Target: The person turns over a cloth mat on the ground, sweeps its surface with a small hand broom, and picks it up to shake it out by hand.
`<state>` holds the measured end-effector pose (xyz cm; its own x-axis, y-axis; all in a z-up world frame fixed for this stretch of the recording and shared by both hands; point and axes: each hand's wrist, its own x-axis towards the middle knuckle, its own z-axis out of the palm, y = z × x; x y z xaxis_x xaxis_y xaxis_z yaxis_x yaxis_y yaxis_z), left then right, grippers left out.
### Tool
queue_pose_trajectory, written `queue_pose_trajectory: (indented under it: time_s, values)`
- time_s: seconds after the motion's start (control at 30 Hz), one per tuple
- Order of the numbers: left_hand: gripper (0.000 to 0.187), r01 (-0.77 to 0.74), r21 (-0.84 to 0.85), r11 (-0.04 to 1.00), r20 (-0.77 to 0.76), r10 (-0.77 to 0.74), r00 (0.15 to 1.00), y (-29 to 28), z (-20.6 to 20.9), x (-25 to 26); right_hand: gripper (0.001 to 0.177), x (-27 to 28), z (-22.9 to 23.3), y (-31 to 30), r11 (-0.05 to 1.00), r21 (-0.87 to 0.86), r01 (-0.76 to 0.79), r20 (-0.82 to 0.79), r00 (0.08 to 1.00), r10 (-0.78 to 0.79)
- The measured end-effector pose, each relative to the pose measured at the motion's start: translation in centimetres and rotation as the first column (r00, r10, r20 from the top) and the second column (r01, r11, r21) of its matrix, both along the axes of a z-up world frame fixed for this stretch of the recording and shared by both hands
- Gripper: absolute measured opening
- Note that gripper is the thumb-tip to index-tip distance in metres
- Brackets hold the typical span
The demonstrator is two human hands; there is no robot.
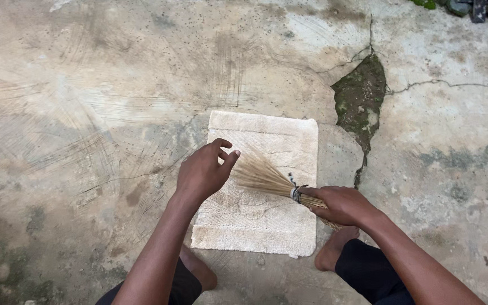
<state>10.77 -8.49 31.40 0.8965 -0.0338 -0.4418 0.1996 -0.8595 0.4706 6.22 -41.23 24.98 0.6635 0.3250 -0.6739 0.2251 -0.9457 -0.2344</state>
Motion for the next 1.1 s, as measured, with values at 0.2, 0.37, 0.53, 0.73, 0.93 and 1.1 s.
queue_pose_trajectory:
  time_s: [0.2, 0.37, 0.53, 0.73, 0.93, 1.1]
  values:
    - [0.049, -0.014, -0.012, 1.0, -0.037, 0.014, 0.999, -0.4, 0.4, -0.1, 0.044, 1.8, -0.1, -3.6, 0.922, -0.367, 0.127, -0.112, 0.977, -0.179]
    - [0.048, -0.01, -0.001, 1.0, -0.038, 0.01, 0.999, -0.6, 0.5, -0.1, 0.047, 2.7, 1.2, -10.0, 0.817, -0.429, 0.385, 0.234, 0.921, -0.311]
    - [0.049, 0.004, 0.0, 1.0, -0.023, -0.004, 1.0, -1.2, 0.2, -0.2, 0.056, 3.0, 1.5, -8.9, 0.824, -0.314, 0.471, 0.312, 0.871, -0.379]
    - [0.048, 0.007, 0.005, 1.0, -0.03, -0.007, 1.0, -1.3, 0.0, -0.1, 0.059, 1.8, 0.0, -2.9, 0.956, -0.127, 0.263, -0.08, 0.958, -0.274]
    - [0.047, 0.006, -0.002, 1.0, -0.033, -0.006, 0.999, -0.9, -0.4, 0.1, 0.057, 0.8, -1.7, -1.7, 1.0, -0.007, 0.022, -0.202, 0.979, -0.023]
    - [0.047, -0.007, 0.001, 1.0, -0.026, 0.007, 1.0, -0.9, 0.1, 0.2, 0.049, 2.1, -1.9, -4.9, 0.933, -0.254, 0.257, -0.167, 0.938, -0.304]
